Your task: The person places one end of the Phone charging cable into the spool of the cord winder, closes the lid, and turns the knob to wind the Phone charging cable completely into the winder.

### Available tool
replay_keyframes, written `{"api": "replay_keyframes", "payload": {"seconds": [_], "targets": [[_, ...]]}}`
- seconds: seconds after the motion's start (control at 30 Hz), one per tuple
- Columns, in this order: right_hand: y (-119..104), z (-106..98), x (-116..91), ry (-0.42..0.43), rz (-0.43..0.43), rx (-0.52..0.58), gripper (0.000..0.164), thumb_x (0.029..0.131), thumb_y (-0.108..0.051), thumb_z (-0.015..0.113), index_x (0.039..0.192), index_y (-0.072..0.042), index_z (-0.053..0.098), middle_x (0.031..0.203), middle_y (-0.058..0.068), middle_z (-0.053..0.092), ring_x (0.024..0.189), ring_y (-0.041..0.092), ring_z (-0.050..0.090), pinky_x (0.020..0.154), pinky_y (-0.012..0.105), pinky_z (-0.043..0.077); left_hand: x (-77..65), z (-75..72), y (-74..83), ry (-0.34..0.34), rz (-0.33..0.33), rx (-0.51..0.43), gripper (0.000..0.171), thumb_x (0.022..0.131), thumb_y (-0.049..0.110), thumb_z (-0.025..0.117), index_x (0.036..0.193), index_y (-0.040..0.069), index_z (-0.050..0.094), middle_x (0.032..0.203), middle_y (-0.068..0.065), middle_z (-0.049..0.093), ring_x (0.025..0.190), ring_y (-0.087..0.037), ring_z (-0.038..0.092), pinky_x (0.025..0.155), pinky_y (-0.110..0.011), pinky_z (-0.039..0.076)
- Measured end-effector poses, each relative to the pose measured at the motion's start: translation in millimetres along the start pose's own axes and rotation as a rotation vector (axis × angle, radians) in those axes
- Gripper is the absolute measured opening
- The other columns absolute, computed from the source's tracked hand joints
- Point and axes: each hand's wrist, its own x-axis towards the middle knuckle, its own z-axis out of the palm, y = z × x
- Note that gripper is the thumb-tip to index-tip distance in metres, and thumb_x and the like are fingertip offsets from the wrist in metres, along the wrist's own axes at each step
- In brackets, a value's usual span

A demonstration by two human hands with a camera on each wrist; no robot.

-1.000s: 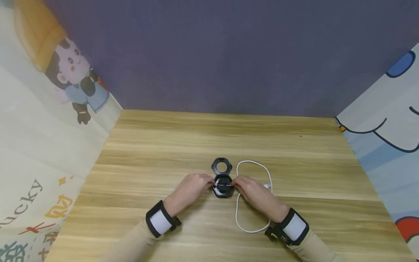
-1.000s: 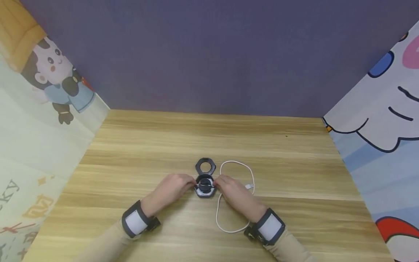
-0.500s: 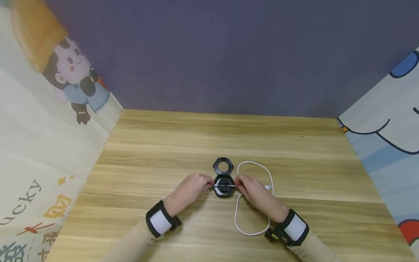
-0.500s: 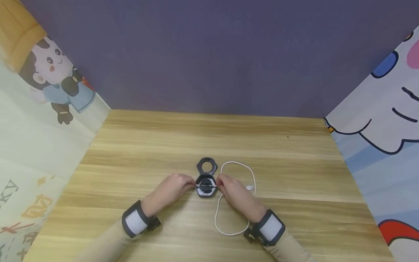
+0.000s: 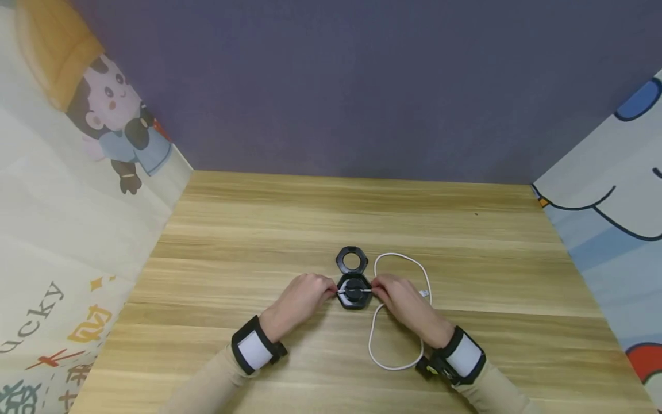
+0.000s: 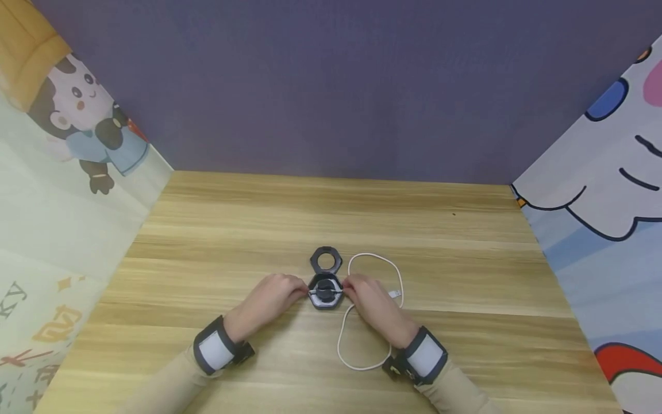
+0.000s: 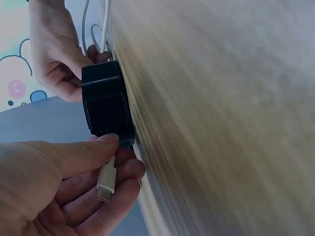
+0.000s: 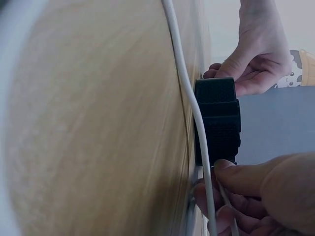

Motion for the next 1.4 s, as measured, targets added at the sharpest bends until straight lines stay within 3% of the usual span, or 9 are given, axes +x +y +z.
{"api": "replay_keyframes", "payload": {"seconds": [0.3,0.57,0.87,1.03,1.17,1.4], "targets": [[1.4,-0.8,1.1,-0.023,0.010,-0.016,0.004,0.095,-0.004,0.071,0.093,-0.007,0.073,0.092,0.003,0.072,0.085,0.017,0.069,0.075,0.034,0.061,-0.2,-0.8,1.1,0.000,-0.006,0.022,0.007,0.093,0.006,0.074,0.090,0.009,0.079,0.086,-0.003,0.078,0.076,-0.016,0.073,0.070,-0.029,0.062],[1.0,1.9,-2.9,0.024,-0.013,-0.041,0.004,0.093,-0.003,0.073,0.092,-0.006,0.072,0.091,0.003,0.071,0.083,0.017,0.069,0.074,0.034,0.062,0.2,0.4,2.5,0.011,0.024,0.093,0.010,0.094,0.009,0.074,0.084,0.012,0.075,0.079,0.001,0.074,0.070,-0.012,0.068,0.063,-0.027,0.059],[2.0,1.7,-3.0,0.071,-0.100,-0.126,0.006,0.090,-0.005,0.077,0.093,-0.006,0.072,0.089,0.001,0.070,0.085,0.019,0.068,0.076,0.041,0.058,2.1,-0.1,4.4,0.028,0.070,0.177,0.016,0.092,0.003,0.074,0.080,0.011,0.068,0.074,0.002,0.068,0.065,-0.011,0.063,0.057,-0.025,0.056],[-1.0,-1.1,-0.7,0.078,-0.115,-0.140,0.010,0.090,-0.003,0.075,0.100,-0.004,0.073,0.093,0.005,0.073,0.089,0.023,0.070,0.078,0.045,0.058,1.0,1.0,2.7,0.058,0.109,0.219,0.009,0.095,0.005,0.072,0.094,0.009,0.064,0.075,0.000,0.068,0.064,-0.012,0.064,0.053,-0.025,0.055],[-2.3,-0.2,1.6,0.069,-0.091,-0.126,0.020,0.094,-0.004,0.072,0.114,-0.001,0.071,0.104,0.011,0.074,0.096,0.026,0.071,0.085,0.048,0.059,0.4,1.8,0.9,0.071,0.144,0.227,0.020,0.094,0.005,0.073,0.109,0.008,0.060,0.079,-0.002,0.069,0.065,-0.015,0.065,0.051,-0.026,0.054],[0.3,1.8,3.2,0.024,-0.046,-0.067,0.014,0.096,-0.002,0.070,0.110,-0.001,0.071,0.103,0.010,0.075,0.096,0.027,0.071,0.089,0.050,0.058,2.2,1.2,1.9,0.016,0.122,0.223,0.011,0.094,0.008,0.073,0.103,0.014,0.074,0.086,-0.002,0.074,0.073,-0.013,0.069,0.059,-0.027,0.059]]}}
